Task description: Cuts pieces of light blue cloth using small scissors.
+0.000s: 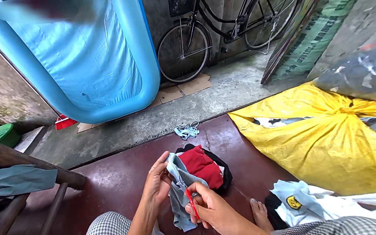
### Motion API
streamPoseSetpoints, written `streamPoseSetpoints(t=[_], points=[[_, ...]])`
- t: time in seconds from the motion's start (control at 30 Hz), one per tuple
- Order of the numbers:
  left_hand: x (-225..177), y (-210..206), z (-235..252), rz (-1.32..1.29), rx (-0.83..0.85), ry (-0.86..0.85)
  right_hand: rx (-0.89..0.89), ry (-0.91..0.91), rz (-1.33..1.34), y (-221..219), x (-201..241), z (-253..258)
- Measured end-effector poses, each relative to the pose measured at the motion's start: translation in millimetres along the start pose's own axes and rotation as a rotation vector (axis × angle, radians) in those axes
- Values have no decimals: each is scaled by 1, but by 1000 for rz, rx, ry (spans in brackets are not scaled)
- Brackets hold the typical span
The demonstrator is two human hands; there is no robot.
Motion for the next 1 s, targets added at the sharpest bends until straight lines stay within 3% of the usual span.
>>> streamPoseSetpoints(t=[0.23,0.4,0.57,1.0], points=[[-41,-23,-16,223,218,-285,-40,136,-160,0,12,-2],[-46,-39,-28,318,369,-332,-39,260,-261,4,22,-2],[-49,-45,-32,398,449,-380,-36,271,-326,7,25,-3],[-55,-48,-36,502,472,-452,147,198,52,-3,29,-4]])
Point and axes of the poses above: each hand's wrist, its own z-axis towards the middle knuckle, its own y-axis out of the back of the hand, x = y × z, the point moved 10 cm from there along z, towards the middle knuckle, and after that the axes turned 3 degrees about x, right-handed, at the moved point
